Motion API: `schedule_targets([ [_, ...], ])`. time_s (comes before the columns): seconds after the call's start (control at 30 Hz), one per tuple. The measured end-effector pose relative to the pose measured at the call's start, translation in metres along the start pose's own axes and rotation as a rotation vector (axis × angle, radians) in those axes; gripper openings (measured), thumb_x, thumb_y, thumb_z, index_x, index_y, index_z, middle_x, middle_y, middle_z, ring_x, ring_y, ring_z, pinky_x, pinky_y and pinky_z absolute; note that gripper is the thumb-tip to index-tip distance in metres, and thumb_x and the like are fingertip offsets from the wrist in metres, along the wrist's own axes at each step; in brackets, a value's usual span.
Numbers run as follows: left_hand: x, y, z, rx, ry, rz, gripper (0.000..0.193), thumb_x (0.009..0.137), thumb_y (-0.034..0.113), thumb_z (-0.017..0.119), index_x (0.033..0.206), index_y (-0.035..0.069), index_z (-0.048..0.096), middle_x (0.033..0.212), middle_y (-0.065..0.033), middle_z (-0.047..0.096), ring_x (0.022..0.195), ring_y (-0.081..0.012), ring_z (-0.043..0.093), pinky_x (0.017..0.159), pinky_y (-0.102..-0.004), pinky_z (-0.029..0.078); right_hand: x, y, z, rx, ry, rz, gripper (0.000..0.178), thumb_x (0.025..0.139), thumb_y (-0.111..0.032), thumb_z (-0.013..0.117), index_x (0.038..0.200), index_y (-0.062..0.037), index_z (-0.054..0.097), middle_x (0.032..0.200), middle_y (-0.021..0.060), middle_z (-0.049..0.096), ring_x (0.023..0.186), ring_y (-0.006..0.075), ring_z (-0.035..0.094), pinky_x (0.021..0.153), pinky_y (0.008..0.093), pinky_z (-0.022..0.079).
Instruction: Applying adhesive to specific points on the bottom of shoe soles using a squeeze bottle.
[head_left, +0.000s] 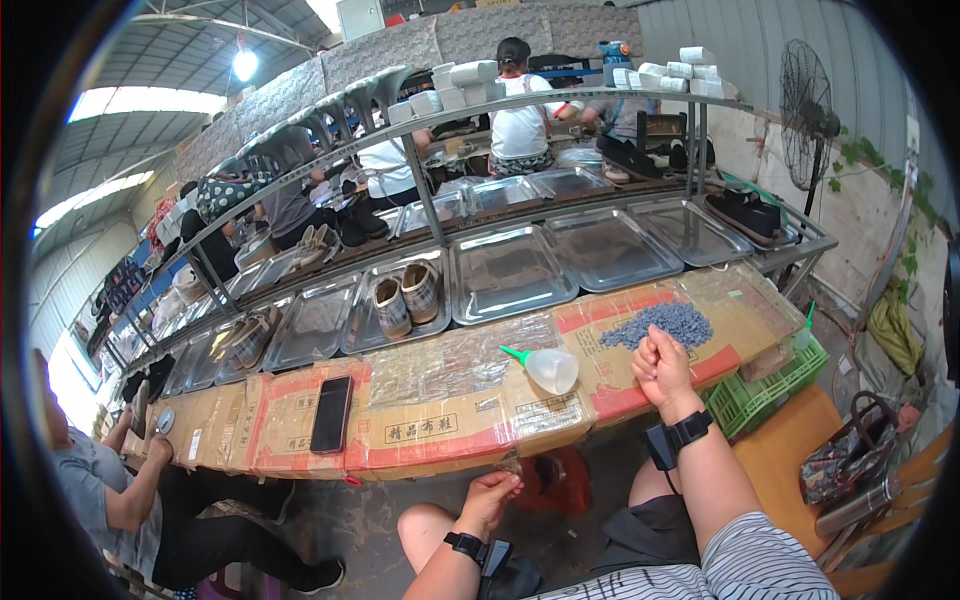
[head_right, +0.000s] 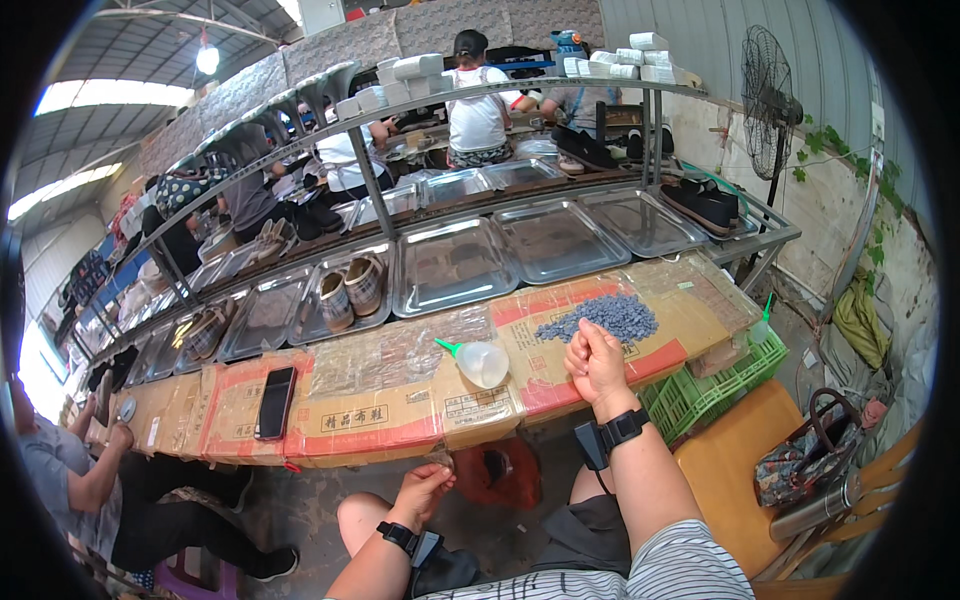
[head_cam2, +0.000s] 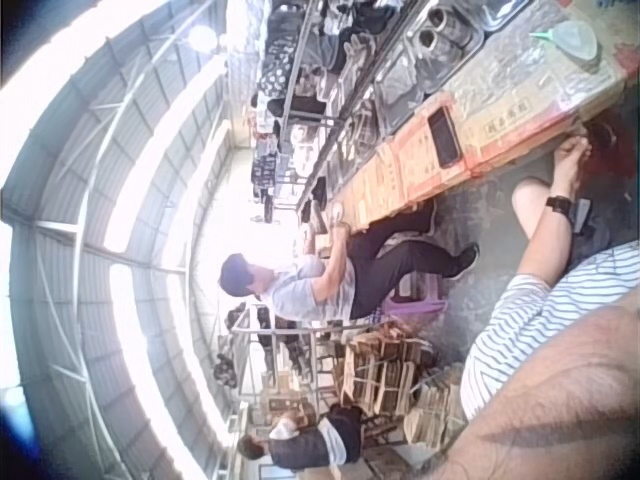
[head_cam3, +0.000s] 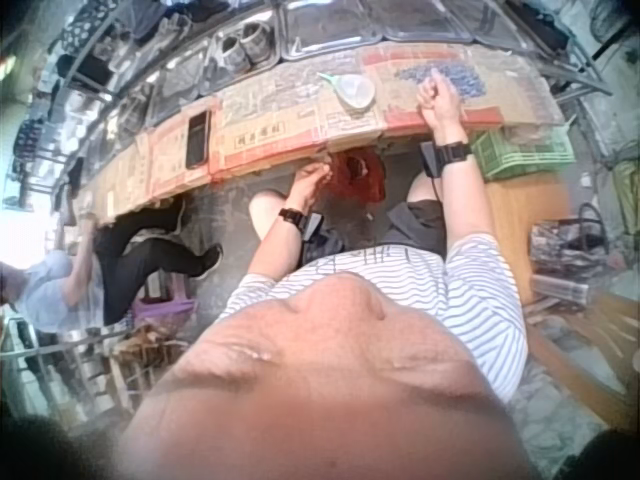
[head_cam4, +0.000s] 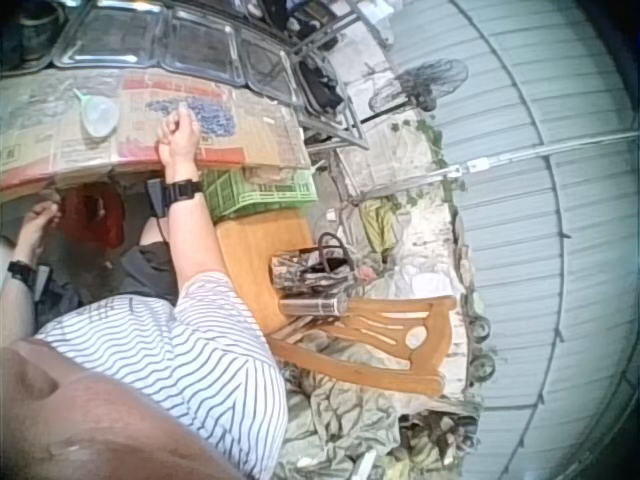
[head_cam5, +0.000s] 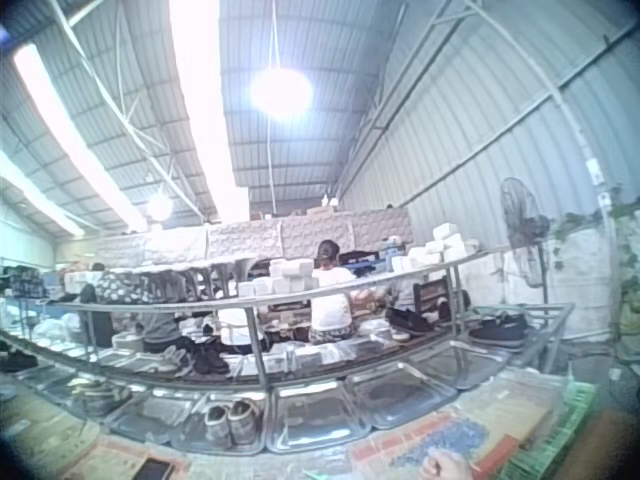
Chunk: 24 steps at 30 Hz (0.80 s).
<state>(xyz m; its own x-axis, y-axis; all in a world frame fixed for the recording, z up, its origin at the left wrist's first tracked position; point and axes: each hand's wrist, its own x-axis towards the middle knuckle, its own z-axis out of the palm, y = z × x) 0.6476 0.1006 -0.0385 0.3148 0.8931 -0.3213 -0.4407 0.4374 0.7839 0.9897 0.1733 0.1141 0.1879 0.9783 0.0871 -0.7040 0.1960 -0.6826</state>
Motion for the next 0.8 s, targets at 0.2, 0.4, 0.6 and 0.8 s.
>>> schedule_targets([
  [0.2, 0.0007, -0.0009, 0.0002, -0.015, 0.013, 0.009, 0.016, 0.085, 0.009, 0.073, 0.097, 0.000, 0.069, 0.087, -0.0097, 0.070, 0.074, -0.0144, 0.064, 0.072, -0.0260, 0.051, -0.0003, -0.0006, 0.0005, 0.001, 0.007, 0.001, 0.030, 0.097, -0.021, 0.055, 0.070, -0.0108, 0.047, 0.056, 0.0003, 0.041, 0.041, 0.0090, 0.032, 0.039, 0.0237, 0.024],
  [0.4, -0.0001, 0.0008, 0.0021, -0.006, 0.019, 0.003, 0.012, 0.086, 0.006, 0.071, 0.096, -0.001, 0.068, 0.087, -0.0116, 0.070, 0.078, -0.0178, 0.064, 0.074, -0.0292, 0.051, -0.0002, -0.0003, -0.0003, -0.002, 0.004, -0.006, 0.030, 0.097, -0.022, 0.055, 0.070, -0.0107, 0.047, 0.056, 0.0004, 0.041, 0.041, 0.0089, 0.032, 0.039, 0.0237, 0.024],
  [0.6, 0.0003, 0.0001, 0.0005, -0.004, -0.003, 0.006, 0.018, 0.085, 0.008, 0.073, 0.100, -0.002, 0.069, 0.090, -0.0112, 0.071, 0.078, -0.0150, 0.065, 0.073, -0.0265, 0.052, 0.0000, -0.0001, -0.0014, -0.001, 0.004, 0.000, 0.030, 0.097, -0.022, 0.055, 0.070, -0.0107, 0.047, 0.056, 0.0007, 0.042, 0.042, 0.0089, 0.032, 0.040, 0.0236, 0.024],
  [0.8, -0.0002, 0.0016, 0.0007, -0.004, -0.022, 0.002, 0.018, 0.086, 0.008, 0.072, 0.101, -0.002, 0.069, 0.091, -0.0110, 0.071, 0.078, -0.0145, 0.065, 0.074, -0.0263, 0.052, -0.0004, -0.0004, -0.0009, 0.000, 0.001, 0.002, 0.031, 0.097, -0.023, 0.055, 0.070, -0.0107, 0.047, 0.056, 0.0007, 0.042, 0.042, 0.0090, 0.032, 0.040, 0.0238, 0.025],
])
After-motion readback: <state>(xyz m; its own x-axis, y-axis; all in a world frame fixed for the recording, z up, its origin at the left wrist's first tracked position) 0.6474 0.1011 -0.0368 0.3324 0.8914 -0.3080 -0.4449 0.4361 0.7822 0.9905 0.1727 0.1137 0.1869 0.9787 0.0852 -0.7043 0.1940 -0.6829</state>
